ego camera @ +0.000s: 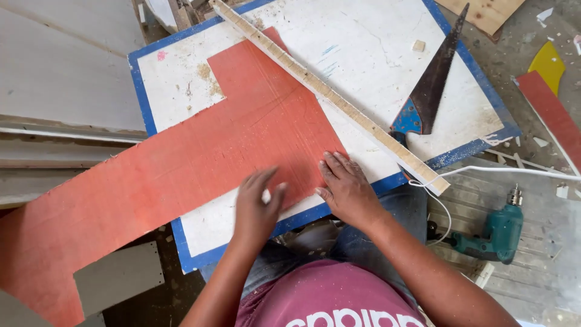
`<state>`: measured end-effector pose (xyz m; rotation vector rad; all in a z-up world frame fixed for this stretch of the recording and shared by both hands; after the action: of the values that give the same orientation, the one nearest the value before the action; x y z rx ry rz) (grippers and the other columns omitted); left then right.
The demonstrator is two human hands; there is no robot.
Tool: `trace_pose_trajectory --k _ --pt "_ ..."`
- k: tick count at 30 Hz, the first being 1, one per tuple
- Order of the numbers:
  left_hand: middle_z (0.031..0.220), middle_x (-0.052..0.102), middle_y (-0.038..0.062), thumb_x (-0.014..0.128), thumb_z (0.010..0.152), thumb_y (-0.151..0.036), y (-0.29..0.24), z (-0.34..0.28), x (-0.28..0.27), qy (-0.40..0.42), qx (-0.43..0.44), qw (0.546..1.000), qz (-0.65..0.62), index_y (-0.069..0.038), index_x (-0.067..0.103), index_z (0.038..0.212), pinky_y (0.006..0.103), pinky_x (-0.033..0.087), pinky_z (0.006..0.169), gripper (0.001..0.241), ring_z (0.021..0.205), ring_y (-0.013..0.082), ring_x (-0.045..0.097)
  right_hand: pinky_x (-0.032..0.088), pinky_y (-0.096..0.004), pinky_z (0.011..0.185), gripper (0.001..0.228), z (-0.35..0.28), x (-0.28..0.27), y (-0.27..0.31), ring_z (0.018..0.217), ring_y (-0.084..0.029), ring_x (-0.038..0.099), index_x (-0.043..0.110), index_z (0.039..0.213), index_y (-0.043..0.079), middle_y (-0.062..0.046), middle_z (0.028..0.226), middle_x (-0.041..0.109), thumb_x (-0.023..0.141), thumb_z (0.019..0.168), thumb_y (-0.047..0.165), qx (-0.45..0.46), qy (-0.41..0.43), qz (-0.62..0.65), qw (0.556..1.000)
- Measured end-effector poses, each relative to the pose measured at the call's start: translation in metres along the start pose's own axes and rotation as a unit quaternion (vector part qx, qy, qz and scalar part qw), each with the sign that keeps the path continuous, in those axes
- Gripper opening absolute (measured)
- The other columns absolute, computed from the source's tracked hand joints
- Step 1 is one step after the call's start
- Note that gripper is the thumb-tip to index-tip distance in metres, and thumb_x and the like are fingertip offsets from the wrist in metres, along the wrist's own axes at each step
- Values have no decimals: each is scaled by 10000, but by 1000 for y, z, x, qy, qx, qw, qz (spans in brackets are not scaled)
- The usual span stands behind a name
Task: Using a hand saw to cut a thin red wood panel on a workbench.
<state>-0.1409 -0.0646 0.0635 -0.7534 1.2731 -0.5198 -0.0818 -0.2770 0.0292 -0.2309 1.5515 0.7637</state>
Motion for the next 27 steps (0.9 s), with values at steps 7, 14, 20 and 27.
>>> trace_pose_trajectory --k 7,14,20,27 --pt "1567 519 49 683 959 -335 3 44 83 179 56 959 213 -281 638 1422 553 261 1233 469 1517 352 359 351 -588 1155 517 -31 -78 -85 1382 -467 472 566 1470 20 -265 1422 564 665 963 2 97 -245 167 950" --pt "1532 526 80 619 980 -299 14 39 91 86 141 975 148 -192 664 1349 587 283 1183 387 1474 395 379 435 -578 958 579 -107 -131 -145 1158 -469 561 533 1533 66 -260 1509 516 550 1028 348 364 -58 32 929" --pt "1401 615 95 639 983 -263 12 44 94 50 158 975 147 -180 733 1214 601 366 1089 263 1378 423 471 451 -535 1056 738 -102 -96 -130 1311 -419 568 490 1543 250 -159 1507 544 591 881 560 378 80 64 920" --pt "1228 686 108 499 1066 -195 17 56 93 39 190 979 64 -71 672 1103 571 411 1115 217 1379 389 516 576 -413 604 586 -109 -85 -96 680 -313 681 509 1535 64 -242 879 761 531 969 215 339 62 493 799"
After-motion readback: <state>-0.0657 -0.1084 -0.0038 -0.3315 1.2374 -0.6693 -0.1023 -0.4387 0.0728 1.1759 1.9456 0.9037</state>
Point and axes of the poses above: each hand's wrist, its own z-axis towards the middle knuckle, its own x-axis out of the palm, y = z × x, the point moved 3 cm from there along z, towards the middle knuckle
